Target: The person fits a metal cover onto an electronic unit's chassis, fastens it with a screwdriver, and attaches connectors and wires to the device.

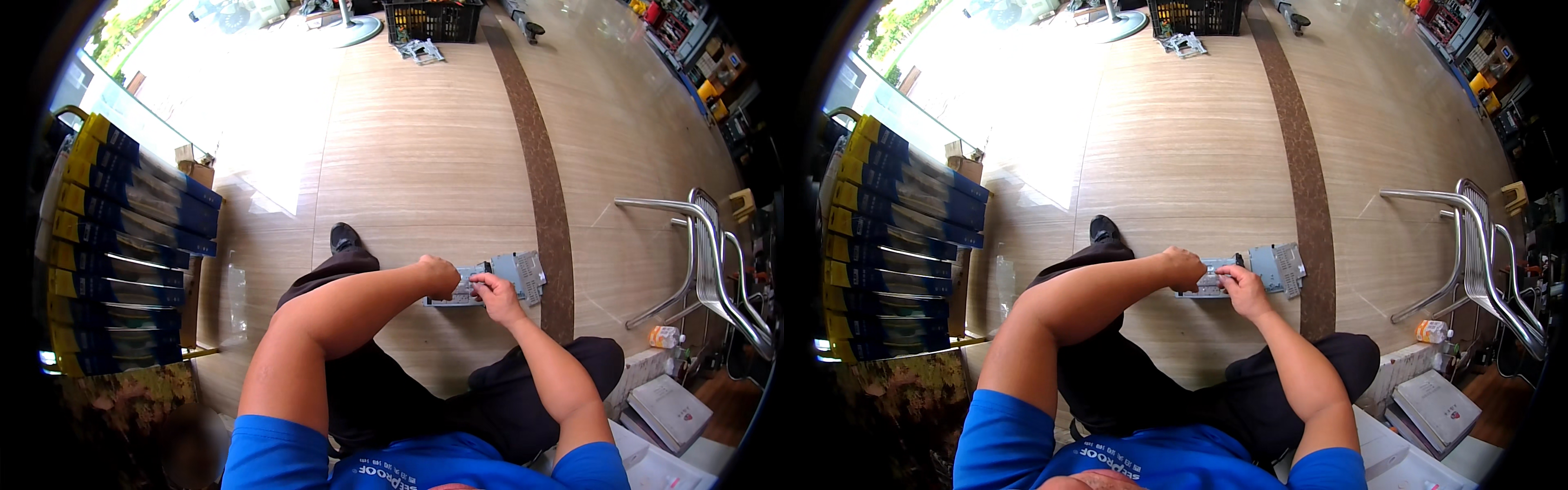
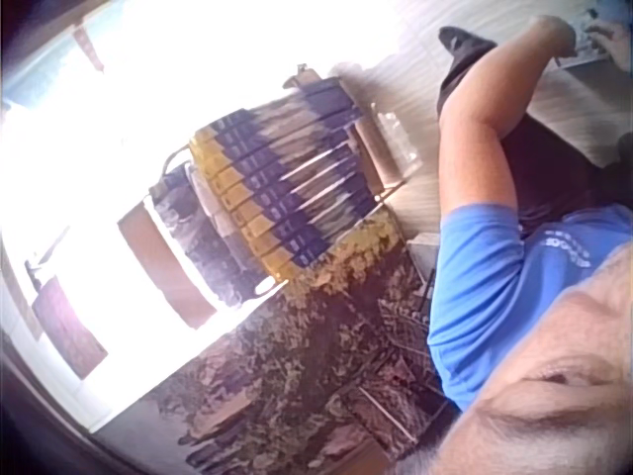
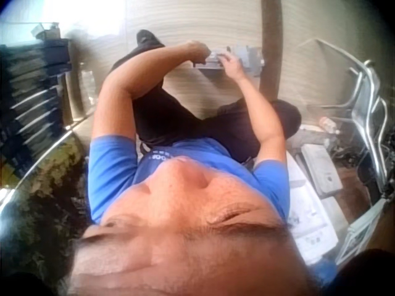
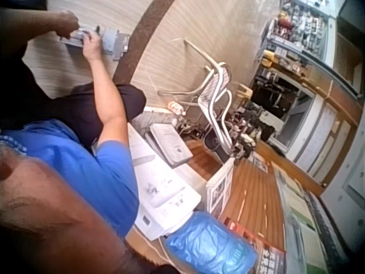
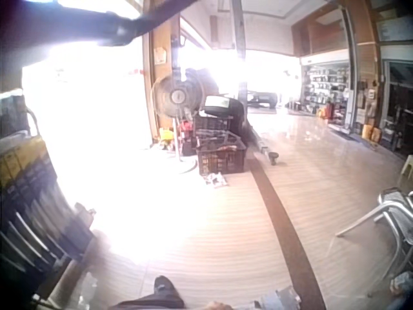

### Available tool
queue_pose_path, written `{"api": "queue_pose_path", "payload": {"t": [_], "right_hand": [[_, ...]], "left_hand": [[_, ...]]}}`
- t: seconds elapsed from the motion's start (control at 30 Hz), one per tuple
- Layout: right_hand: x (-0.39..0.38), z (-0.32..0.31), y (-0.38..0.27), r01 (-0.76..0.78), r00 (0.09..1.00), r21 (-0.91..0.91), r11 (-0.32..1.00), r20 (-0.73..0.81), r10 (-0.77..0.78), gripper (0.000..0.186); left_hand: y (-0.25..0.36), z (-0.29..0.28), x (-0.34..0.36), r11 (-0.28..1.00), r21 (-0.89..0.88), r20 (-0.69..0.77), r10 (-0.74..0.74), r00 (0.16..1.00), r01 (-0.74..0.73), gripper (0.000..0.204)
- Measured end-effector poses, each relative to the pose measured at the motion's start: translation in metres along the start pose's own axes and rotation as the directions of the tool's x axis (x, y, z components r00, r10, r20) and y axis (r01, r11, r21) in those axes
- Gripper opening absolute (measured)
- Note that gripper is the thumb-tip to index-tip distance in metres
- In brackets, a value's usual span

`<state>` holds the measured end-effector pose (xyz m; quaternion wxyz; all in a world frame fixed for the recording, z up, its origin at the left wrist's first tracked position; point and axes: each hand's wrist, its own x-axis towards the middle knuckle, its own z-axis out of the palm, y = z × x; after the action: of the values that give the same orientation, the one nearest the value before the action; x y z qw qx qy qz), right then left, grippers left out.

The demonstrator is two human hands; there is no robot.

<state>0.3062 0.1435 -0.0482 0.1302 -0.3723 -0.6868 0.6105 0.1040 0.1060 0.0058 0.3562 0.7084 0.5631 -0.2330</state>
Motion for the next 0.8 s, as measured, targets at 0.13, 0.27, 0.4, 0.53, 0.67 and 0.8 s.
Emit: {"api": "queue_pose_path", "payload": {"t": [0.13,0.27,0.4,0.53,0.67,0.8], "right_hand": [[0.001,0.001,0.003,-0.052,0.999,0.038,0.998,0.011,0.051,0.019],[0.001,0.002,0.005,-0.048,0.999,0.097,0.994,0.004,0.048,0.018],[0.001,0.002,0.006,-0.049,0.998,0.072,0.996,0.032,0.047,0.017],[0.002,0.002,0.010,-0.032,0.999,0.154,0.988,0.006,0.031,0.016],[0.001,0.005,0.001,-0.056,0.998,0.067,0.996,-0.012,0.057,0.014],[0.001,0.004,0.007,-0.034,0.999,0.120,0.992,-0.020,0.037,0.013]], "left_hand": [[0.001,0.000,0.000,1.000,0.002,-0.010,0.002,1.000,-0.001,0.045],[0.000,0.001,0.001,1.000,0.008,-0.013,0.001,1.000,-0.001,0.045],[0.001,-0.002,-0.002,1.000,0.015,-0.007,-0.003,1.000,0.003,0.045],[0.000,-0.003,-0.005,0.999,0.015,-0.031,0.040,0.999,-0.040,0.044],[0.000,-0.001,-0.006,0.999,0.022,-0.042,0.028,0.999,-0.027,0.044],[0.001,0.000,-0.002,1.000,0.011,-0.014,-0.003,1.000,0.004,0.047]]}}
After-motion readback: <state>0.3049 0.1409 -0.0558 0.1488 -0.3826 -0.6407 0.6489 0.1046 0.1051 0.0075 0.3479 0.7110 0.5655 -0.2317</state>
